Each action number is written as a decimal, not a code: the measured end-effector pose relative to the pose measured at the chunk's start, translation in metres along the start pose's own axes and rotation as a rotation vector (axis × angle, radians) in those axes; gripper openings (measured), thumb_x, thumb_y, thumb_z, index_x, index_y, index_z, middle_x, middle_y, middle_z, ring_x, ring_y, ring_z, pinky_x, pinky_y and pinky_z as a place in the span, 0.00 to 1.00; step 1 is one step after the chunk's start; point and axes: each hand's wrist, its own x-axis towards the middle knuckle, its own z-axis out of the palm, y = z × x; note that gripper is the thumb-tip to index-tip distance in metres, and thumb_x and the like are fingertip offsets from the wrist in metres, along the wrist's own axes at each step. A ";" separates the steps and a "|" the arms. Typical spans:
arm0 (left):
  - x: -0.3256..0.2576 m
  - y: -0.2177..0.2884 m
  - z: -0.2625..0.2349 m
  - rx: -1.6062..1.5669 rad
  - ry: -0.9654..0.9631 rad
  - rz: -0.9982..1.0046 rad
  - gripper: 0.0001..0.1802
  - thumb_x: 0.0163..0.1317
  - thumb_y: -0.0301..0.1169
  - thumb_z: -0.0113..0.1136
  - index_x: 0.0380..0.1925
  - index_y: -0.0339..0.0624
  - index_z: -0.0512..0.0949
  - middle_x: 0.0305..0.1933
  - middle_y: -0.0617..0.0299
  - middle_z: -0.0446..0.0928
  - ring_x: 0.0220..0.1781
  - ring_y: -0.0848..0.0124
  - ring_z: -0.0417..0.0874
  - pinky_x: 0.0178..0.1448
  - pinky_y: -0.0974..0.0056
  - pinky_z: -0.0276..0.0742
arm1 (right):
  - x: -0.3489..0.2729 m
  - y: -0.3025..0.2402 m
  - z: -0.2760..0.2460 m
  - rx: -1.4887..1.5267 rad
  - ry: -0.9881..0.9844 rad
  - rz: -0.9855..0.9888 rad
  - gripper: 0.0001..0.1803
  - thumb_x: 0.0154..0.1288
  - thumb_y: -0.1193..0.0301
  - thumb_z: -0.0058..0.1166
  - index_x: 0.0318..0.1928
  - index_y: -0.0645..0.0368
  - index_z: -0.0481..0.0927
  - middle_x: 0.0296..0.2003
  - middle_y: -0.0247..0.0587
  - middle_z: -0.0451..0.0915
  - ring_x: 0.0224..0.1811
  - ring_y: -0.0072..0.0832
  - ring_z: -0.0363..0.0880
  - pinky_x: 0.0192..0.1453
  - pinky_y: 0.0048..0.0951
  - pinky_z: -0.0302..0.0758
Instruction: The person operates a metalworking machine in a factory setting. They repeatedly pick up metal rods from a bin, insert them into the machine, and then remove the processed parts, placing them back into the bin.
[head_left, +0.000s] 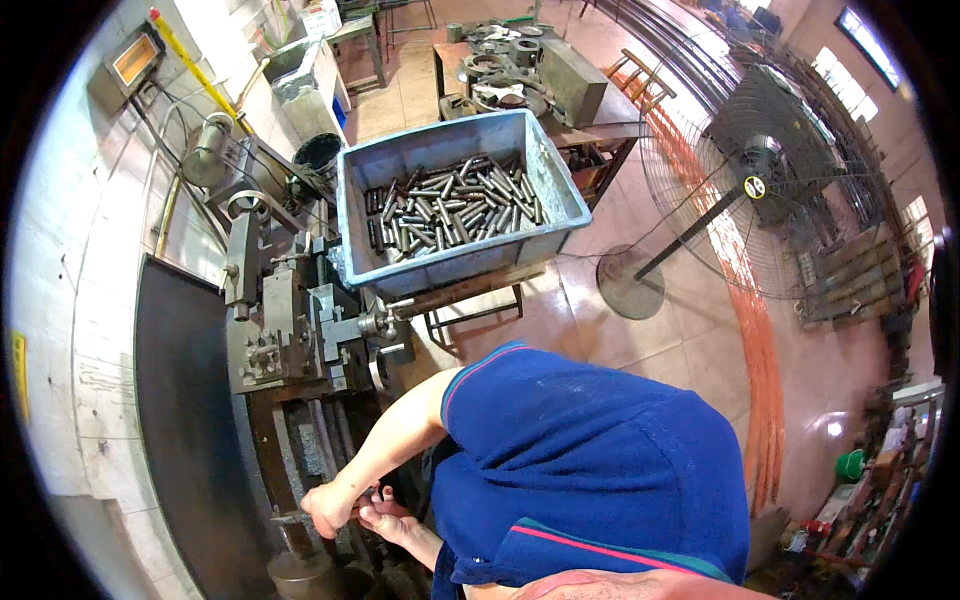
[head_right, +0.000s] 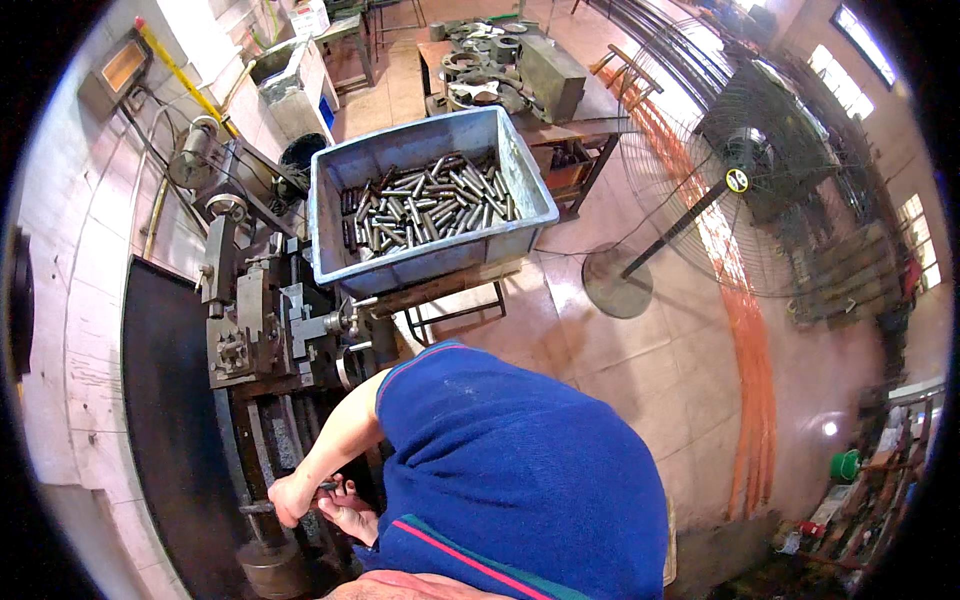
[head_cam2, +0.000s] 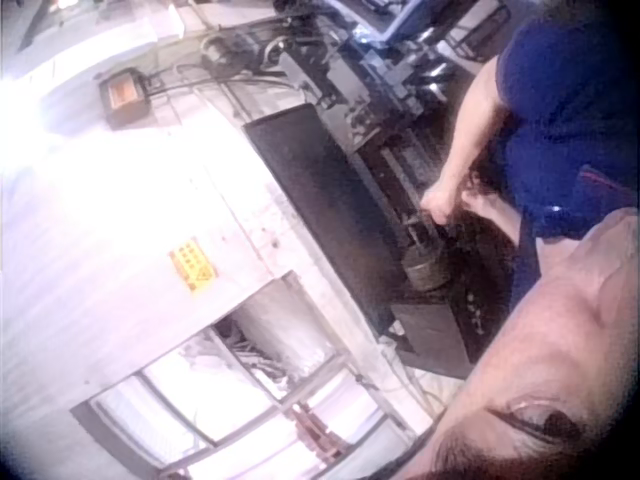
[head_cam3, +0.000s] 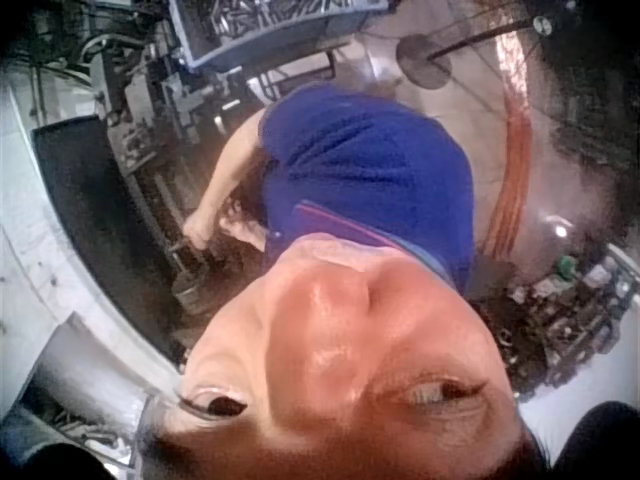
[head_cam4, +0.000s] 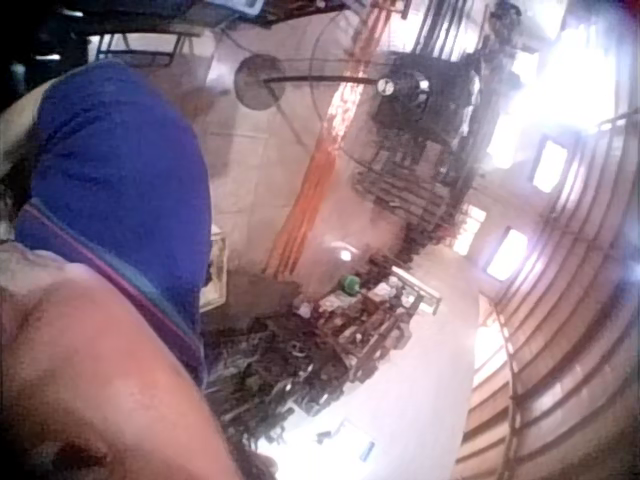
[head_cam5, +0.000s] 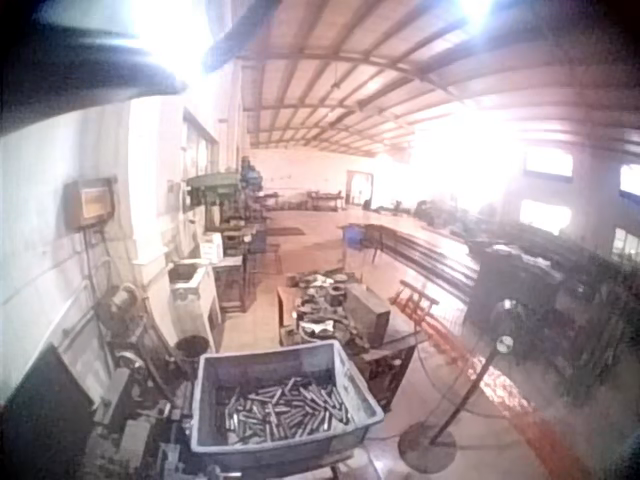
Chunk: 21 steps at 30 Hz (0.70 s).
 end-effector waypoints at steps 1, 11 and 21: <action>-0.001 0.001 0.000 -0.004 0.001 0.006 0.32 0.46 0.51 0.68 0.47 0.46 0.70 0.46 0.63 0.75 0.44 0.68 0.76 0.39 0.65 0.71 | 0.003 0.001 0.002 -0.003 0.012 -0.037 0.10 0.38 0.68 0.60 0.24 0.53 0.75 0.23 0.37 0.76 0.29 0.21 0.76 0.34 0.19 0.72; 0.011 -0.016 -0.010 0.012 0.035 -0.039 0.31 0.45 0.48 0.69 0.46 0.45 0.71 0.44 0.63 0.76 0.42 0.68 0.77 0.39 0.65 0.73 | 0.052 0.058 0.015 0.045 0.035 -0.363 0.10 0.36 0.71 0.57 0.25 0.57 0.74 0.26 0.43 0.76 0.29 0.28 0.76 0.30 0.36 0.71; 0.015 -0.011 -0.010 0.021 -0.007 -0.055 0.33 0.43 0.47 0.71 0.45 0.45 0.70 0.43 0.64 0.76 0.41 0.68 0.77 0.39 0.64 0.73 | 0.049 0.060 0.017 -0.085 0.198 -0.774 0.11 0.38 0.71 0.56 0.21 0.65 0.70 0.19 0.41 0.72 0.22 0.31 0.72 0.22 0.35 0.66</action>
